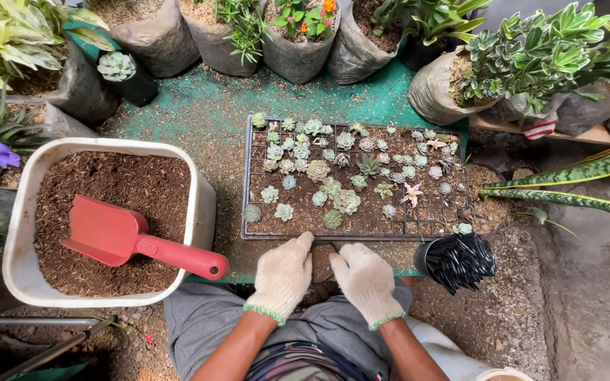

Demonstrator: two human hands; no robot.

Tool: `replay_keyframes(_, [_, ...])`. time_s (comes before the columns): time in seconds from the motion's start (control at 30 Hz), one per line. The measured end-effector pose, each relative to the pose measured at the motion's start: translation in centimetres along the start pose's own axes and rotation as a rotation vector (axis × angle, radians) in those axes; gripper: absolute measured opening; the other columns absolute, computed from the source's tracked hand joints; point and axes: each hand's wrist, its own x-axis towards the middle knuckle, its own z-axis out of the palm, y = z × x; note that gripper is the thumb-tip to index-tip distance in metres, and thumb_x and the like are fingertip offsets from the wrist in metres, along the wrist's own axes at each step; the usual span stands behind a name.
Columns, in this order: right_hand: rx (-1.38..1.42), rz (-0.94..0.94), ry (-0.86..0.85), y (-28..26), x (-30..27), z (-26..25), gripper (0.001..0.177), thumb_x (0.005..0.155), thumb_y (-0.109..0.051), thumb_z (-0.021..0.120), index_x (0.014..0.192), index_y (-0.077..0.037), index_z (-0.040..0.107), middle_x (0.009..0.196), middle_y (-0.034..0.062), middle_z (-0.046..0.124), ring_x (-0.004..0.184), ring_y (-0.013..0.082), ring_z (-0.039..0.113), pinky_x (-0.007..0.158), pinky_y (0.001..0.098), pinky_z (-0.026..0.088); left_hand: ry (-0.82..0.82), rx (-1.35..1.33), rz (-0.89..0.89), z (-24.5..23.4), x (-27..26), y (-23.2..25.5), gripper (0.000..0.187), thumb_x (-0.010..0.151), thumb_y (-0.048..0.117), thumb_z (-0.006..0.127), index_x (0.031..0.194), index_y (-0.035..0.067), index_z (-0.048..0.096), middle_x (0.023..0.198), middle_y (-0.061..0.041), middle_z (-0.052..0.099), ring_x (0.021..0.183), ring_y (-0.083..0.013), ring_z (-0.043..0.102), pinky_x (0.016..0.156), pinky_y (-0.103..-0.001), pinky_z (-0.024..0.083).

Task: Planting small succulents into pots using soil and a trowel

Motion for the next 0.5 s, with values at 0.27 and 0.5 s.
replay_keyframes(0.27, [0.111,0.167,-0.069,0.5,-2.4,2.4,0.040,0.095,-0.044,0.056,0.067,-0.015,0.054,0.073,0.0110,0.063,0.078,0.0357,0.065,0.072,0.0526,0.044,0.014,0.272,0.189,0.9,2.3,-0.3,0.008,0.087,0.015,0.060,0.095,0.015,0.058,0.072,-0.007,0.070,0.060,-0.0382,0.071,0.051,-0.051,0.053])
replay_keyframes(0.5, [0.117,0.090,0.004,-1.6,0.3,-0.2,0.042,0.084,-0.055,0.067,0.107,-0.020,0.071,0.103,0.0015,0.071,0.096,0.0249,0.070,0.078,0.0448,0.054,0.102,0.156,-0.070,2.6,-0.2,-1.0,0.016,0.098,0.031,0.057,0.088,0.018,0.057,0.071,-0.007,0.068,0.060,-0.0360,0.070,0.051,-0.049,0.053])
